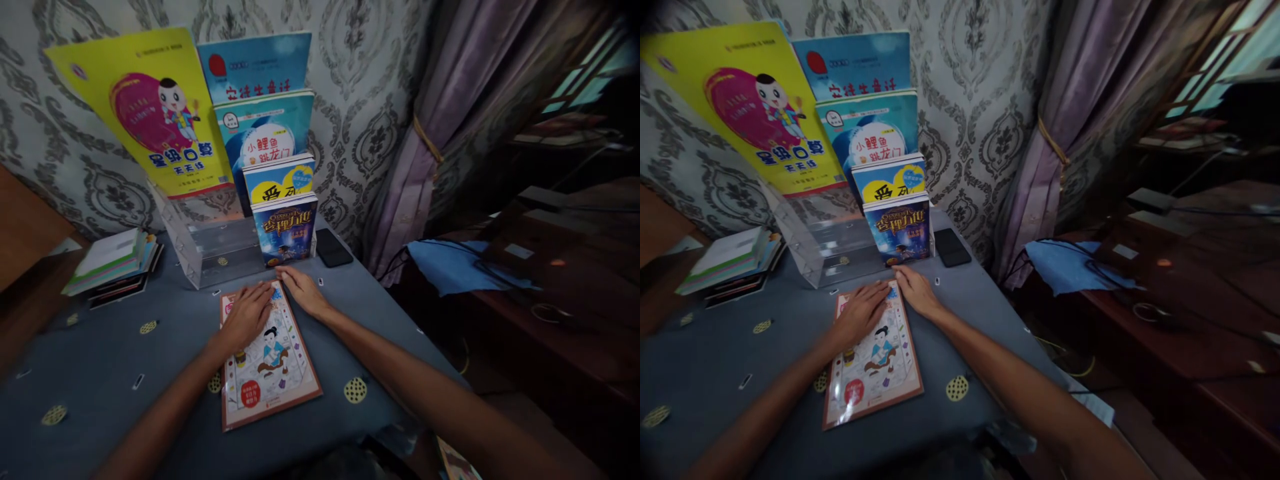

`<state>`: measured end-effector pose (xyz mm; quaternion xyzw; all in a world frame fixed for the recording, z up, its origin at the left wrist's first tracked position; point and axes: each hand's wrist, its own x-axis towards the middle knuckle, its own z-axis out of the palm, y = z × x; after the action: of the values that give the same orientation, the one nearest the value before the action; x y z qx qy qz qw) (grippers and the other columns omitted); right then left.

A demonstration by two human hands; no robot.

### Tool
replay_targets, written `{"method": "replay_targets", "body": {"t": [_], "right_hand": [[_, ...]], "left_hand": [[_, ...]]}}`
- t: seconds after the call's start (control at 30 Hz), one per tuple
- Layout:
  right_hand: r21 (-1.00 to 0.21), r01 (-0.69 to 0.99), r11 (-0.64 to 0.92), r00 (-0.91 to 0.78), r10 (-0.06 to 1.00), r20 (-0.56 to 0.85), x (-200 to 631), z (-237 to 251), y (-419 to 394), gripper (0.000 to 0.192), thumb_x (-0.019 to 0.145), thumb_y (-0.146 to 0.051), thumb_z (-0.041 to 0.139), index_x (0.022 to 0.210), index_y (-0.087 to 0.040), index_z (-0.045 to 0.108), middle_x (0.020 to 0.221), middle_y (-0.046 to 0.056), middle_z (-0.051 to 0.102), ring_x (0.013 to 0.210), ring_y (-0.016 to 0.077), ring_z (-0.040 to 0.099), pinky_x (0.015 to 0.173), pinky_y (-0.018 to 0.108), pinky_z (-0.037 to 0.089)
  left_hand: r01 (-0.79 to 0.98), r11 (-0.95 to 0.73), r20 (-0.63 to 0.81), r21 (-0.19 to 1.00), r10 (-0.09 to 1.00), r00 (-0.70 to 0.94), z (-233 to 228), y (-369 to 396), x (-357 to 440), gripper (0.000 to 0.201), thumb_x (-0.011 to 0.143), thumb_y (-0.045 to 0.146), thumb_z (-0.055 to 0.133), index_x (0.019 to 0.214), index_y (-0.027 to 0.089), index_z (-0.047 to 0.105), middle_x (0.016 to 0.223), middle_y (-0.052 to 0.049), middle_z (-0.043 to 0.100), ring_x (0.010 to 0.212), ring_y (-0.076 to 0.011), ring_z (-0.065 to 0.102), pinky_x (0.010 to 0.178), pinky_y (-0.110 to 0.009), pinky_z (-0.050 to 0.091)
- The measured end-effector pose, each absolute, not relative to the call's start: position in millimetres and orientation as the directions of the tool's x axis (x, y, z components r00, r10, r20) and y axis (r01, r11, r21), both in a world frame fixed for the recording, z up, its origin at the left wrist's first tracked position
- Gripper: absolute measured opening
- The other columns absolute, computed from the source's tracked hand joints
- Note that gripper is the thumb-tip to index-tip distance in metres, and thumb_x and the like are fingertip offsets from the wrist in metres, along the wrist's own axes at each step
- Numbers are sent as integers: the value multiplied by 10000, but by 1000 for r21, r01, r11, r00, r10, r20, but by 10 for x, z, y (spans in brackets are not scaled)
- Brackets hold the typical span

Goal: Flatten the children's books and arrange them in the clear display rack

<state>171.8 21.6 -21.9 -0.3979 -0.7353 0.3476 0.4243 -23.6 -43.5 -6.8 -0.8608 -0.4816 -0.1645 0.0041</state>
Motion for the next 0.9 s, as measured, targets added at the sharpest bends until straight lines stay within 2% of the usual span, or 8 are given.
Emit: {"method": "replay_targets", "body": {"t": [0.3,0.9], "right_hand": [[-826,304,475,-331,866,376,1733,-305,269,411,1018,-428,396,1286,-250,652,1230,81,740,1123,263,703,1002,457,536],[-822,315,475,-307,870,385,1729,-190,171,400,1051,-403,367,1306,-236,625,1175,77,756,1102,216,710,972,382,542]], "left_hand": [[802,-581,187,138,811,554,36,-375,-161,442,1046,269,358,1464,191,478,1532,-120,512,1460,-224,422,1187,-544,327],[782,-608,234,139,787,571,-54,-343,-211,451,1051,272,325,1457,207,508,1526,-113,521,1454,-233,426,1188,-523,316]]}}
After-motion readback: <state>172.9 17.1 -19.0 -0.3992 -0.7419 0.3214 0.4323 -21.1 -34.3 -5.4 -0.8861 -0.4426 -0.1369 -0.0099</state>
